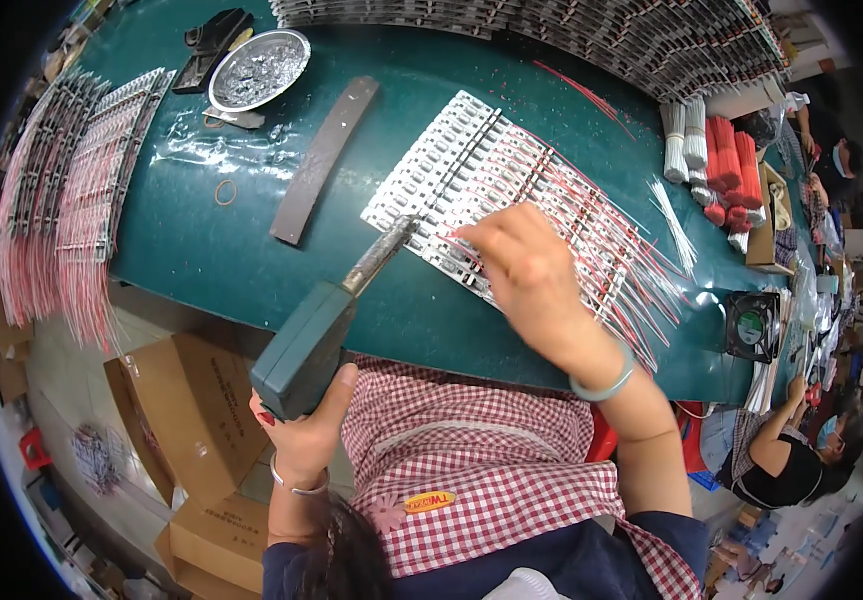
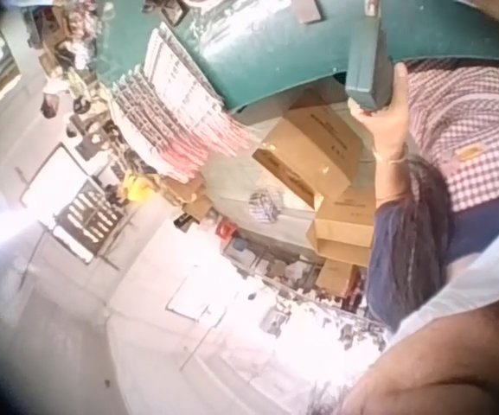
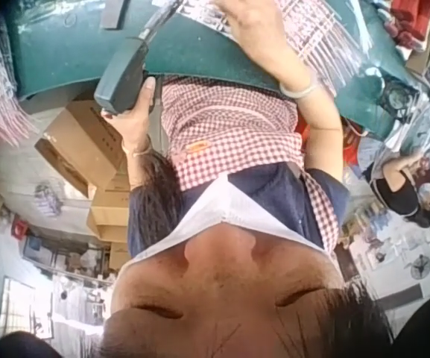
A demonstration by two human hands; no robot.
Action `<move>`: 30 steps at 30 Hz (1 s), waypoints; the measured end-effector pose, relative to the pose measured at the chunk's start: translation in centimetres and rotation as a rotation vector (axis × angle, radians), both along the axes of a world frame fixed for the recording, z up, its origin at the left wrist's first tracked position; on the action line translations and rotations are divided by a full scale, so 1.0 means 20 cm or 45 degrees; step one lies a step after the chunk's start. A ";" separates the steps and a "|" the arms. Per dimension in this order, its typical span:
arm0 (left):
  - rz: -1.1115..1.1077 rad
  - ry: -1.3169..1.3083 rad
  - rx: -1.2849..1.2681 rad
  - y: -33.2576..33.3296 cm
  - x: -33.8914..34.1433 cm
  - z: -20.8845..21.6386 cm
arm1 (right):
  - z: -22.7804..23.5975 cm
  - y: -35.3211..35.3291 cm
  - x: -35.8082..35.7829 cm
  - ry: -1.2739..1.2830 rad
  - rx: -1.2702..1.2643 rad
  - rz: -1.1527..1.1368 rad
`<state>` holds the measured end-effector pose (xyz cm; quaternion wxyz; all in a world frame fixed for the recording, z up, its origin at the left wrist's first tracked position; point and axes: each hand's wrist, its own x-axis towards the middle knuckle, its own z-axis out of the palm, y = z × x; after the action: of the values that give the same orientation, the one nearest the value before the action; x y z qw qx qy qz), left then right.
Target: The person attaches electrical wires to LED strips using a soldering gun.
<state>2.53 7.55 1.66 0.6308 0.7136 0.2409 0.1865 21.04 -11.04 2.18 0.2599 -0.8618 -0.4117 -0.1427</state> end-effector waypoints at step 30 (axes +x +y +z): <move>-0.107 0.139 0.067 -0.02 0.01 0.00 | -0.19 0.08 -0.15 -0.084 0.094 -0.069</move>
<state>2.69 7.09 1.67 0.6051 0.7485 0.2397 0.1268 18.08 -9.52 -1.53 0.2740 -0.8572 -0.3910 -0.1932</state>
